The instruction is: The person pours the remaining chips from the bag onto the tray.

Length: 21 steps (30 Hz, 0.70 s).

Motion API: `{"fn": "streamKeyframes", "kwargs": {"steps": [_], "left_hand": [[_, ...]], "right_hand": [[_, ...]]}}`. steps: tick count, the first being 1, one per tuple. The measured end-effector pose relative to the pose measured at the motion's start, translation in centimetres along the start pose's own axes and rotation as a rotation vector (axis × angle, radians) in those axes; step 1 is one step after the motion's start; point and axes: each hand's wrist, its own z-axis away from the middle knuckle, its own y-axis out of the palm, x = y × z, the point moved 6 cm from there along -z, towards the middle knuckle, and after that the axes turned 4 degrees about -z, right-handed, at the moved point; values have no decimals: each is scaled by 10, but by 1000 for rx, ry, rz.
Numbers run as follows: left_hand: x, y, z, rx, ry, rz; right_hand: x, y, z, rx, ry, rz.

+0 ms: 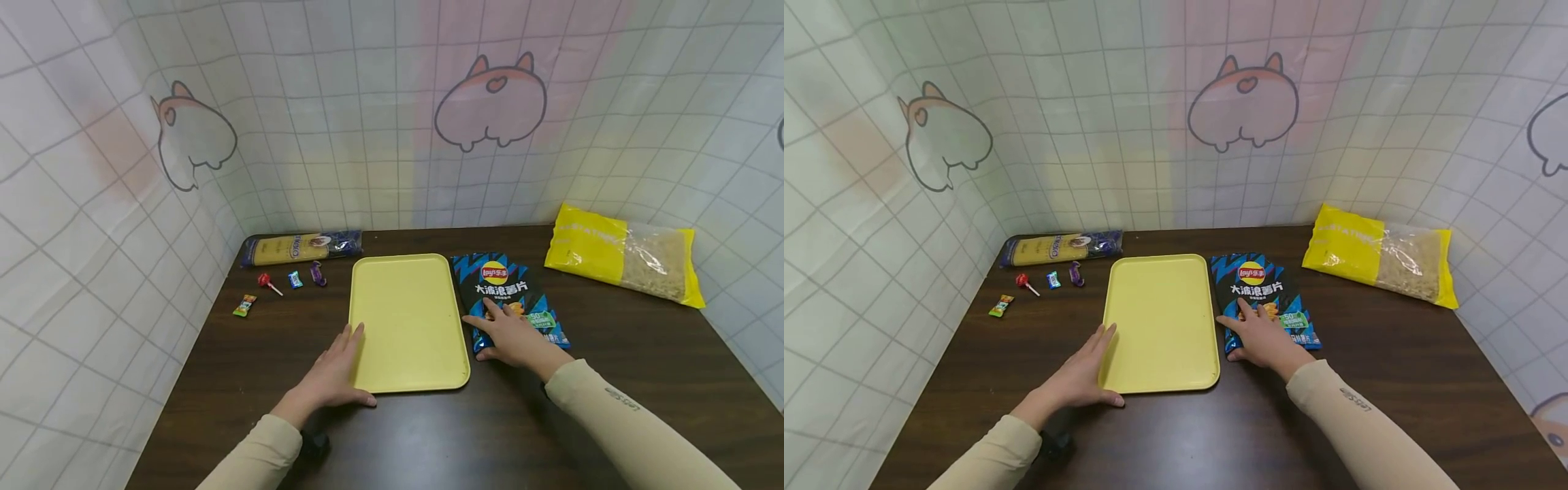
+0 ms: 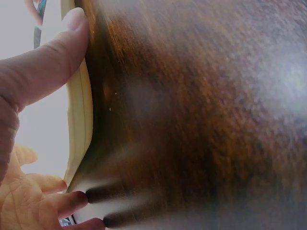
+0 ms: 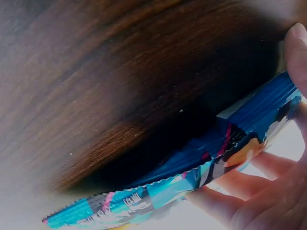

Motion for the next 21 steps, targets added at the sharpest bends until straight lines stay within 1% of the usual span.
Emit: {"fn": "streamKeyframes", "kwargs": {"steps": [5, 10, 12, 16, 21], "left_hand": [[-1, -1, 1, -2, 7, 5], [-2, -1, 1, -13, 15, 11], [-2, -1, 1, -18, 16, 11], [-2, -1, 1, -16, 12, 14], [-1, -1, 1, -6, 9, 13]], "right_hand": [[0, -2, 0, 2, -14, -13], [-8, -5, -1, -1, -18, -66], [-10, -7, -1, -22, -23, -86], [-14, -10, 2, -97, -56, -125], [-18, -12, 7, -170, -59, -225]]}}
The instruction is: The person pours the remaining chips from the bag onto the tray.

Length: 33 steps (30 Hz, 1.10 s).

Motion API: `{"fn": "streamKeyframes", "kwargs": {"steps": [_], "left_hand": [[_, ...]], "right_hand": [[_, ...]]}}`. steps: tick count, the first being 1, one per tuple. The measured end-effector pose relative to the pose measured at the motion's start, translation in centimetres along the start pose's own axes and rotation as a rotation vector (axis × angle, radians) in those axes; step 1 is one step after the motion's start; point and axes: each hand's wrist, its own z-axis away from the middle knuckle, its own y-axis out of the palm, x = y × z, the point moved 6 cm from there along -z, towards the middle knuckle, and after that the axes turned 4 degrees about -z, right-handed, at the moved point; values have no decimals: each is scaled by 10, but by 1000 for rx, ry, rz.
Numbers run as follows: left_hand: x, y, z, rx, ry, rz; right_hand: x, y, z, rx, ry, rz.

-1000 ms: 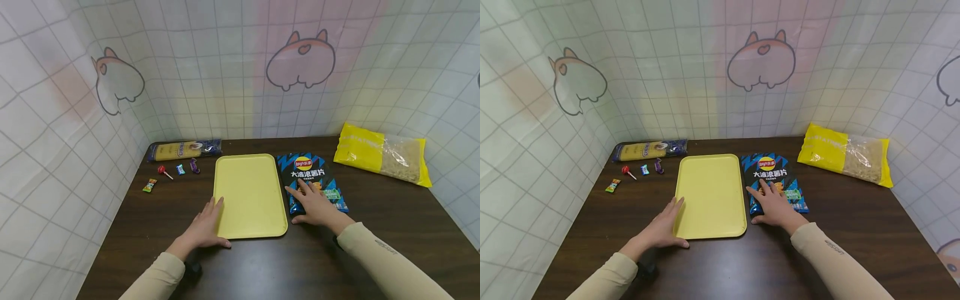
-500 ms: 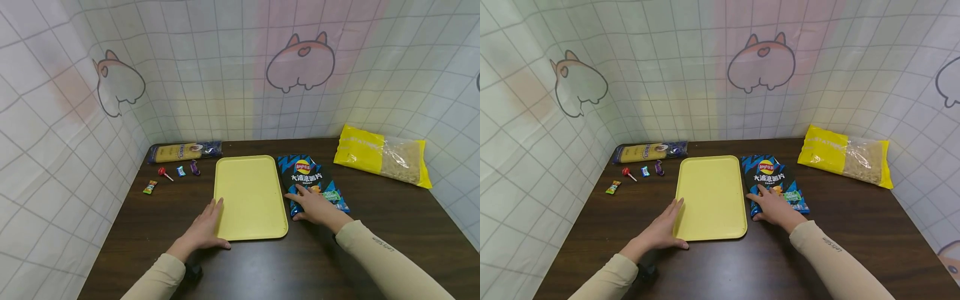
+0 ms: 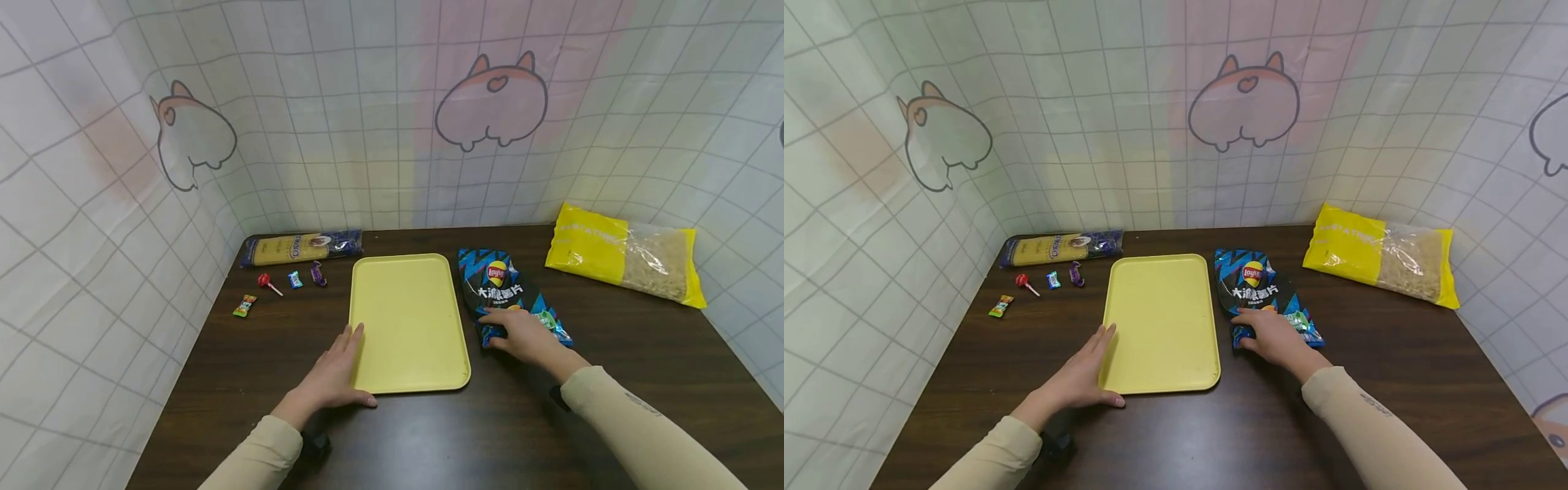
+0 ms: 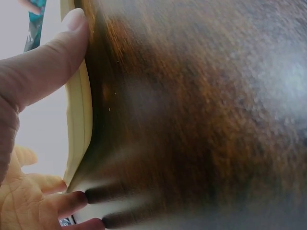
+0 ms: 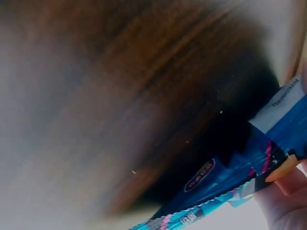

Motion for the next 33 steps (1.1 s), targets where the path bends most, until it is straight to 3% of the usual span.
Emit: {"fn": "streamKeyframes", "kwargs": {"steps": [7, 18, 26, 33], "left_hand": [[0, 0, 1, 3, -7, 0], [-2, -1, 1, 3, 1, 3], [-2, -1, 1, 11, -11, 16], [-1, 0, 0, 14, -18, 7]], "right_hand": [[-2, -7, 7, -68, 32, -89], [-13, -17, 25, -181, -18, -206], [-14, -16, 32, -134, -135, -98], [-15, -14, 31, -103, -96, -54]]}}
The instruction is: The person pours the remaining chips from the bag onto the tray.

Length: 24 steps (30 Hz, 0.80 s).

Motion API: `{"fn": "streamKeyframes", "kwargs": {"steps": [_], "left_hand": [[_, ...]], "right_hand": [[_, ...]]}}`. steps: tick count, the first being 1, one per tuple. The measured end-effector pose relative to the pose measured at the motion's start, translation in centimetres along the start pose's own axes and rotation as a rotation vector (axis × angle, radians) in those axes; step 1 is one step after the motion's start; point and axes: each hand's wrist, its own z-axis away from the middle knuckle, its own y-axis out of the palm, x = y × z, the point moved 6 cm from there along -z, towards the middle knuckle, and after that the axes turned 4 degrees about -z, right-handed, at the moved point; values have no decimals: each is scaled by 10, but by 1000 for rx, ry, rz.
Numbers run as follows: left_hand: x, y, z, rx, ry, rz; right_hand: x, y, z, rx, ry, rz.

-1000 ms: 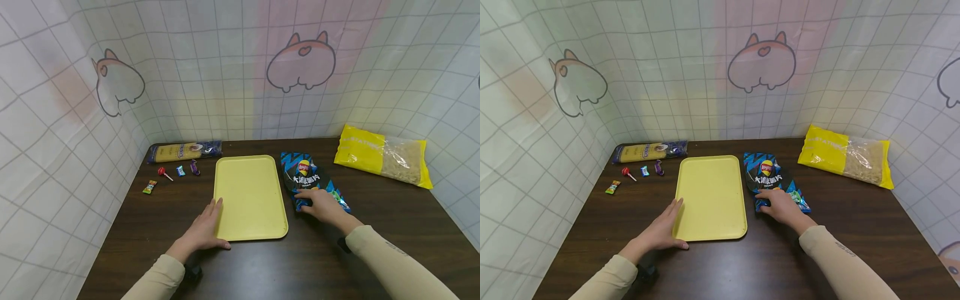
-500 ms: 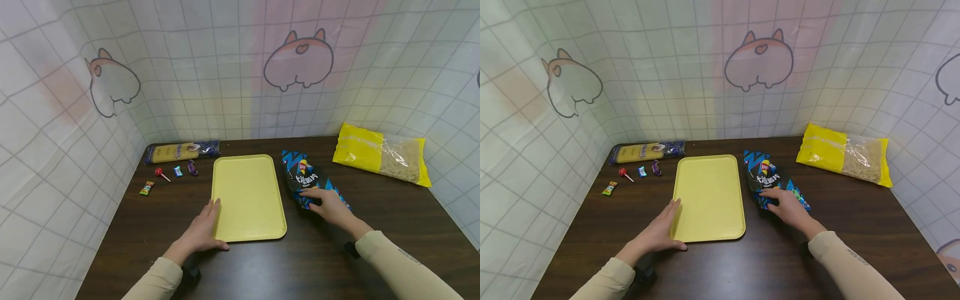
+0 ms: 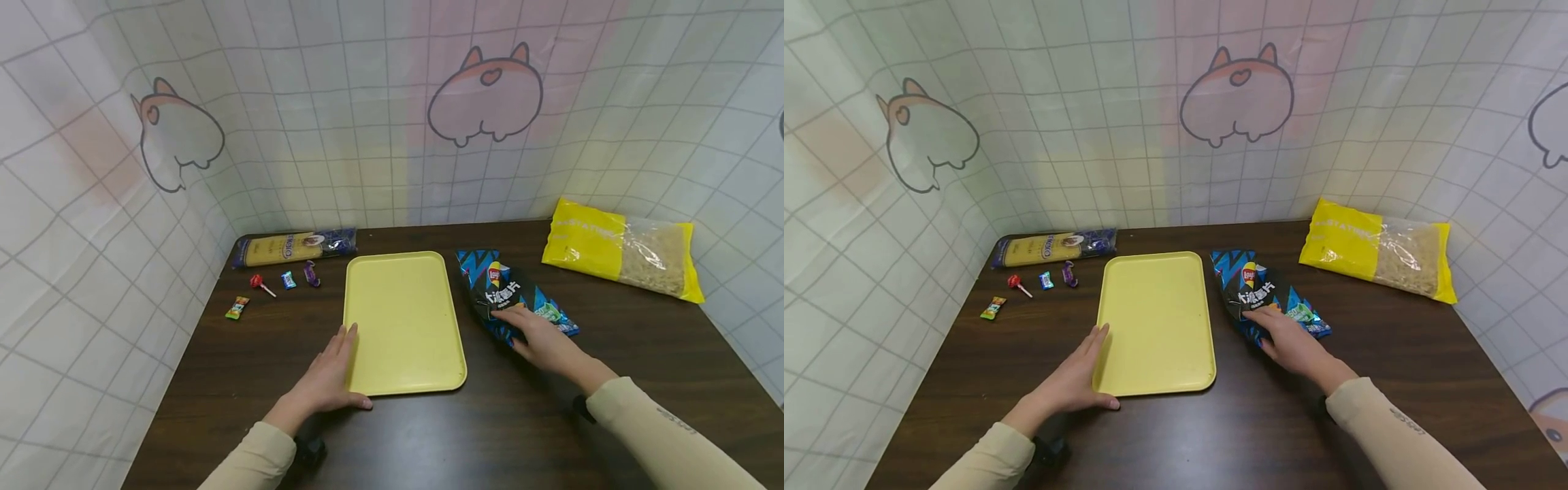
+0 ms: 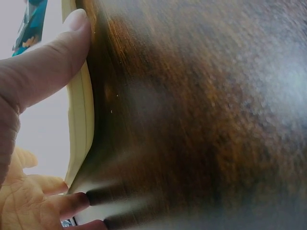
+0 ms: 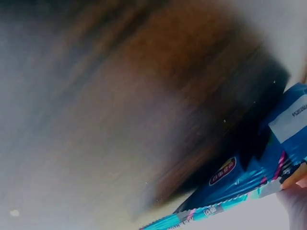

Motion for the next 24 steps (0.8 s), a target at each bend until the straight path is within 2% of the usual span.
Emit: {"fn": "streamKeyframes", "kwargs": {"steps": [12, 17, 21, 24], "left_hand": [[1, 1, -1, -4, 15, 6], [1, 2, -1, 0, 9, 11], [0, 1, -1, 2, 3, 9], [0, 1, -1, -1, 8, 9]], "right_hand": [[1, -1, -1, -75, -31, -14], [-3, -6, 4, -123, 12, -76], [-7, -15, 10, -188, 32, -119], [-8, -23, 14, -267, -16, -118]]}}
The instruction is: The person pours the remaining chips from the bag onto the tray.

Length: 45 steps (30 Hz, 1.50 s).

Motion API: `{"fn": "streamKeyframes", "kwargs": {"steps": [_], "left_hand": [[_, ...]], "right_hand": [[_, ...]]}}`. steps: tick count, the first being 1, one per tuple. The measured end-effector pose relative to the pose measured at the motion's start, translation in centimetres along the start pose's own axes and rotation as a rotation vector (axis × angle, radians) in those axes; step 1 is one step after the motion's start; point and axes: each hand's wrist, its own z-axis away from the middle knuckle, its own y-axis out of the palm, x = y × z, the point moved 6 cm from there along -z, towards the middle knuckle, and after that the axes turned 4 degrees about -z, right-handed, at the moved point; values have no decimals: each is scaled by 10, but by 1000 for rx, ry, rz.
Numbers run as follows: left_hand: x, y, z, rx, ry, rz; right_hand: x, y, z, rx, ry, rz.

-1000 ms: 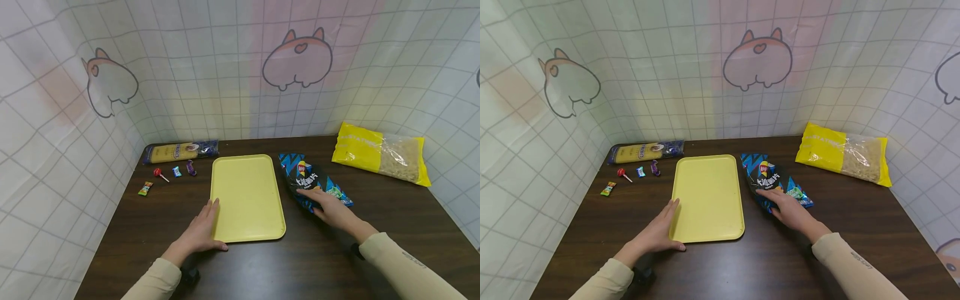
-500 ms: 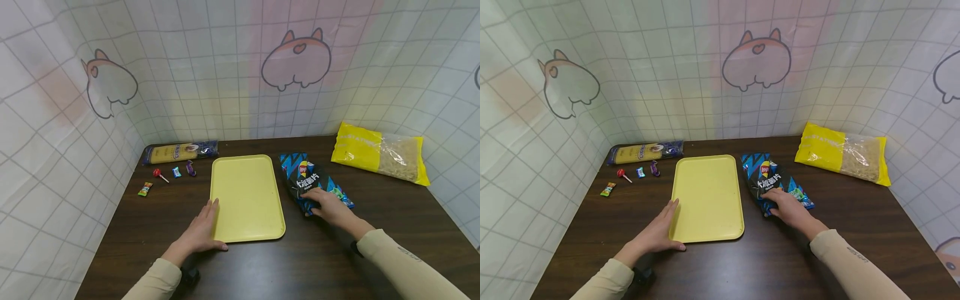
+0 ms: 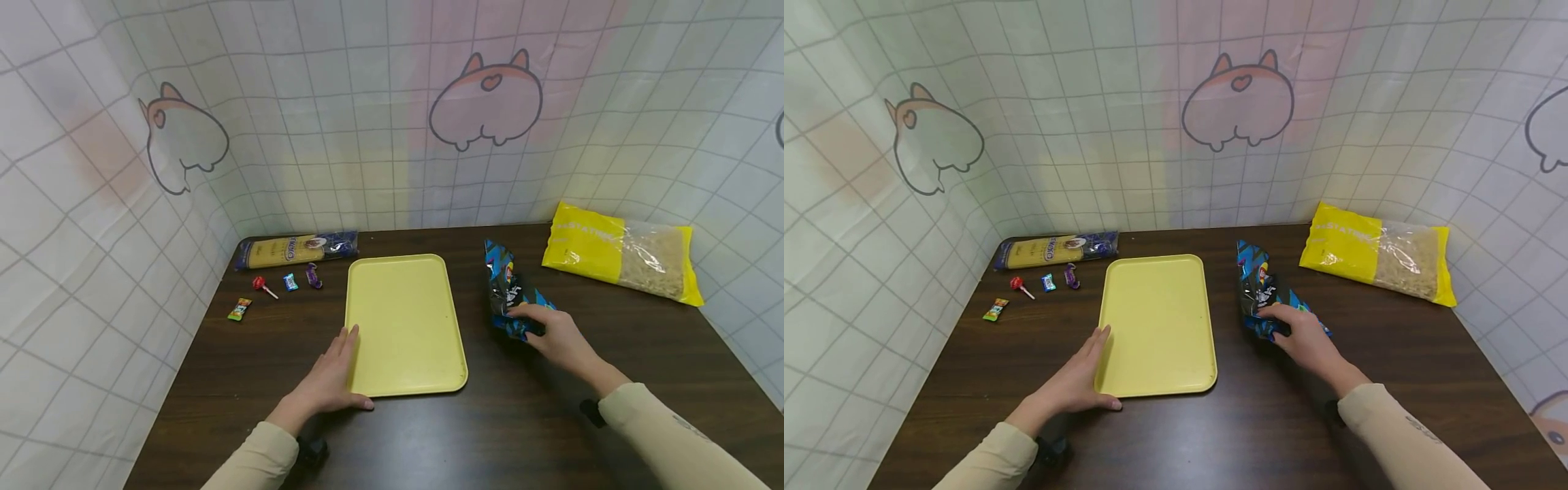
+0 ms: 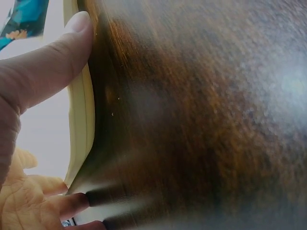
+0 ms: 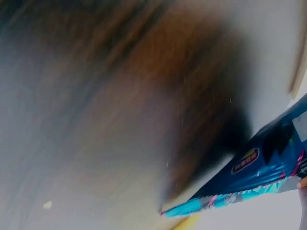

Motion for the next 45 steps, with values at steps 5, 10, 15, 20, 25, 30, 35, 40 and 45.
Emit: {"fn": "streamKeyframes", "kwargs": {"steps": [5, 10, 15, 20, 25, 30, 35, 40, 45], "left_hand": [[0, 1, 1, 0, 3, 5], [-1, 1, 1, 2, 5, 2], [0, 0, 1, 7, -5, 11], [-2, 2, -1, 8, 1, 53], [-14, 7, -9, 12, 35, 53], [-24, 8, -19, 11, 49, 39], [-25, 5, -20, 11, 43, 33], [-24, 6, -22, 18, 42, 27], [-24, 7, -21, 13, 47, 30]], "right_hand": [[3, -11, 5, -104, -92, 1], [12, -14, 12, -181, -195, -26], [26, -14, 14, -210, -292, -68], [45, -16, 11, -195, -348, -167], [56, -16, 7, -162, -296, -362], [56, -14, 2, -141, -116, -546], [52, -6, -8, -109, -3, -602], [47, -1, -16, -84, 18, -676], [47, -3, -21, -79, 12, -714]]}}
